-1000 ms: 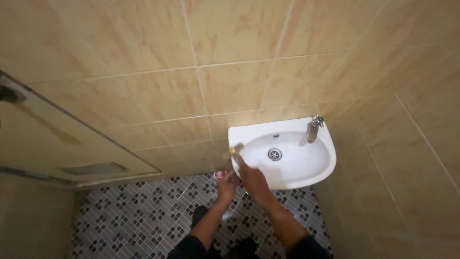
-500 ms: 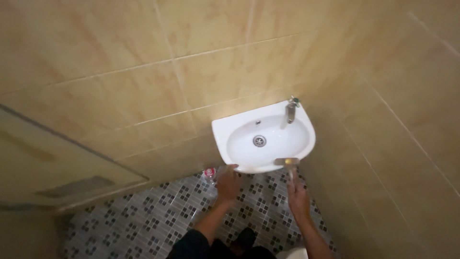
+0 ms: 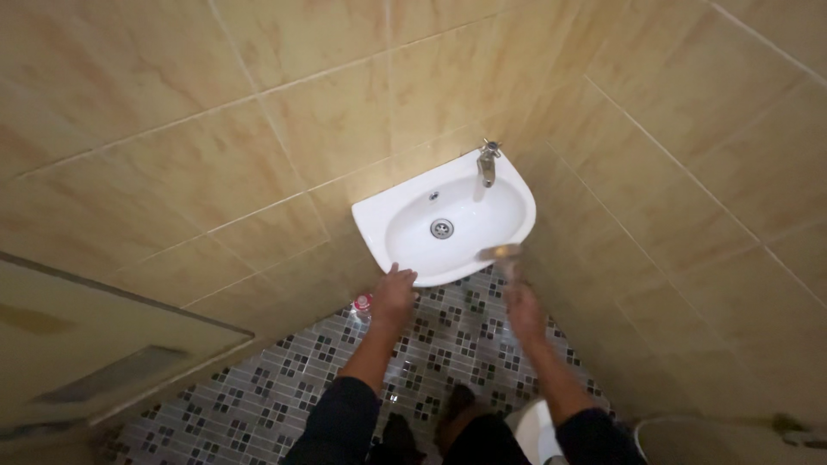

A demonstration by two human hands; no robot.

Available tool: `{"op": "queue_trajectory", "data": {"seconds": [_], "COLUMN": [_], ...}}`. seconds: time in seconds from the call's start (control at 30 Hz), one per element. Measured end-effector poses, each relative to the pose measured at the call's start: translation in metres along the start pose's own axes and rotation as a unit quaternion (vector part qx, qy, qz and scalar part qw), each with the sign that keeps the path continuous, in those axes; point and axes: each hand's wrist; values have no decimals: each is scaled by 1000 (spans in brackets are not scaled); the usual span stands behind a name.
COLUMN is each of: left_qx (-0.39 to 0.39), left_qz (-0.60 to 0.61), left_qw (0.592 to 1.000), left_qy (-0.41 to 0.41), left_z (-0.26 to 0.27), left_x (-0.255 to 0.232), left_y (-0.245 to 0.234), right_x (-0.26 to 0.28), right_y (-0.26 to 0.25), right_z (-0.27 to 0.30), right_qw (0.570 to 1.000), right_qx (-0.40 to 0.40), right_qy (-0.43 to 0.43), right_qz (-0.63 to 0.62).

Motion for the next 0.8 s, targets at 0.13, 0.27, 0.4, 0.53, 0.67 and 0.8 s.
{"op": "queue_trajectory", "data": {"seconds": [0.13,0.27,0.4,0.53,0.67,0.8], "left_qx": [25,64,225,273,246,213], "left_qz": [-25,-18,-113,-173,-151,-88], "left_qw": [999,997,959,942,953,967], "left_qy": [1,-38,-129,-88,-94,-112], "left_z": [-13,-18,-52,-73,-72,-66], "left_x": [0,-19,-51,-58,-45,-56], "left_y": [2,-15,-30,-4,25,16], "right_x": [-26,-78,-78,-35,-15,-31], "right_y": [-12,13,-14,-90,-139,-145], "right_z": [-50,-56,-72,-106,-128,-172], "right_qw": [998,966,966,992,978,913], "right_qx": [-7,74,62,6,134,176], "right_qy": [16,-162,-112,-115,-154,-166], "right_qz": [65,185,225,42,40,327]}}
Point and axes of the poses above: each hand's wrist, its own z-axis away from the middle knuckle, its own y-axis out of the palm, x = y × z, and after that the axes turned 9 degrees about y, right-handed
